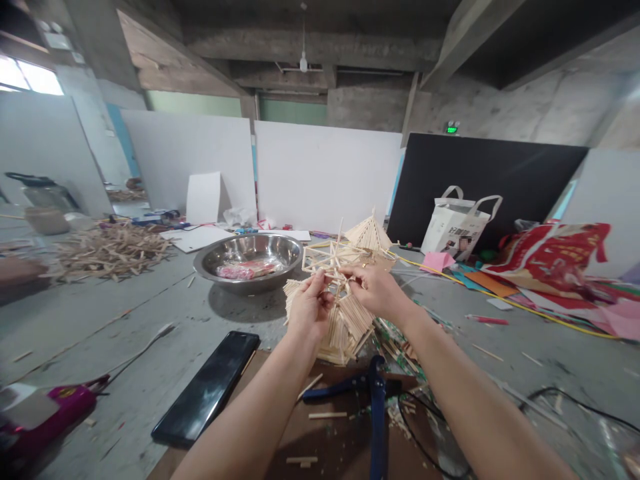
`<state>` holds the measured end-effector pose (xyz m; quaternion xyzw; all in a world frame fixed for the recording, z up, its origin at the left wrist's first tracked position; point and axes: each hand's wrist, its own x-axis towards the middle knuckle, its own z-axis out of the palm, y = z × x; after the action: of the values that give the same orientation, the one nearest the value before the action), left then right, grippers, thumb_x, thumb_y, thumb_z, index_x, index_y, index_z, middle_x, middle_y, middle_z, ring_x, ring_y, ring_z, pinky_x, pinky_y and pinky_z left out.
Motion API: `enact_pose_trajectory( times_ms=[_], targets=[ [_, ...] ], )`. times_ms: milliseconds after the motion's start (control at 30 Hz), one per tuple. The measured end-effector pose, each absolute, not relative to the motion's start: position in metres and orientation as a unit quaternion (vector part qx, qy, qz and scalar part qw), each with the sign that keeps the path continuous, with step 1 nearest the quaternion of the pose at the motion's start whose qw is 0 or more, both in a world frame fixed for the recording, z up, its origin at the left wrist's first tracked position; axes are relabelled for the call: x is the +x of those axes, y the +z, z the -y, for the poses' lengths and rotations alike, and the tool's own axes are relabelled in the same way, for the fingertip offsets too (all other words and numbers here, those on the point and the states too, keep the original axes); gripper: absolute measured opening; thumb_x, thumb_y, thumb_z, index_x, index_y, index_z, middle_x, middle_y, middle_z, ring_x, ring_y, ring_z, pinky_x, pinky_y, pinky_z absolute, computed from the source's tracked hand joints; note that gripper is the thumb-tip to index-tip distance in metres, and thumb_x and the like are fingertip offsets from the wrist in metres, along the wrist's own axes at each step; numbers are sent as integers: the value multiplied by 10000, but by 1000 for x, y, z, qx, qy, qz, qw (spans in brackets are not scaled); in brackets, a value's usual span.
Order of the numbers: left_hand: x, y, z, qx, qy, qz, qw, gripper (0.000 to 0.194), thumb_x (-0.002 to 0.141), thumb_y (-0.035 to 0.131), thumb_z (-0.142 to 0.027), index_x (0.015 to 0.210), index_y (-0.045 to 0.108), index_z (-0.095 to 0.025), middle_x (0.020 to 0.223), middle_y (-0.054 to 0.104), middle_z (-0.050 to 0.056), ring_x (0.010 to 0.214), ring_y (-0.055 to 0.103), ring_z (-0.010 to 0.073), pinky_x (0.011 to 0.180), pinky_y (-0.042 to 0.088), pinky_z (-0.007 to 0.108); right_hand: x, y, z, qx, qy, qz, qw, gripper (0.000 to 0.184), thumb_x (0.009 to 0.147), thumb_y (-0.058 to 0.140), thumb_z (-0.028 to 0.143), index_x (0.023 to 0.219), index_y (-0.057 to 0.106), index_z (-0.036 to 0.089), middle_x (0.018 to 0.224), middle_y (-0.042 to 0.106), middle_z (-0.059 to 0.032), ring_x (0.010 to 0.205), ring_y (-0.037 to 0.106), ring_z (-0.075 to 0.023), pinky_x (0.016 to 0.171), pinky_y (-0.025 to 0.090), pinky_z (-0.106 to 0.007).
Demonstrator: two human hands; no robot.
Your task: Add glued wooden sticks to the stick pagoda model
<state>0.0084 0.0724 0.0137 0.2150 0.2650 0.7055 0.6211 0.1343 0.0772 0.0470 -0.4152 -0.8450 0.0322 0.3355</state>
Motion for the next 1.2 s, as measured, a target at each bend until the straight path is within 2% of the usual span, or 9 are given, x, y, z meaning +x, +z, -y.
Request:
enact_pose_trajectory(
  times_ms=[600, 833, 1200],
  targets=[
    [8, 14, -72, 209, 706, -260, 625, 246, 535, 680, -270, 677, 536, -131, 595, 568, -29, 327, 433, 12, 323, 256, 136, 134, 48, -75, -412, 40, 845, 339, 355, 716, 395, 122, 1019, 570, 178, 942, 625, -25, 633, 532, -101, 560, 387, -210],
    [9, 14, -72, 208, 706, -267, 622, 233, 548, 671, -268, 677, 535, -131, 593, 568, -30, 321, 430, 14, 320, 263, 138, 134, 47, -76, -415, 40, 845, 336, 359, 713, 401, 122, 1024, 570, 183, 858, 644, -24, 613, 532, -106, 560, 385, -216],
    [9, 14, -73, 205, 709, -269, 619, 235, 545, 674, -269, 676, 537, -130, 597, 571, -26, 326, 431, 13, 325, 264, 142, 134, 47, -75, -419, 44, 842, 336, 355, 714, 396, 128, 1021, 570, 171, 865, 641, -31, 616, 533, -107, 557, 387, -216]
  ],
)
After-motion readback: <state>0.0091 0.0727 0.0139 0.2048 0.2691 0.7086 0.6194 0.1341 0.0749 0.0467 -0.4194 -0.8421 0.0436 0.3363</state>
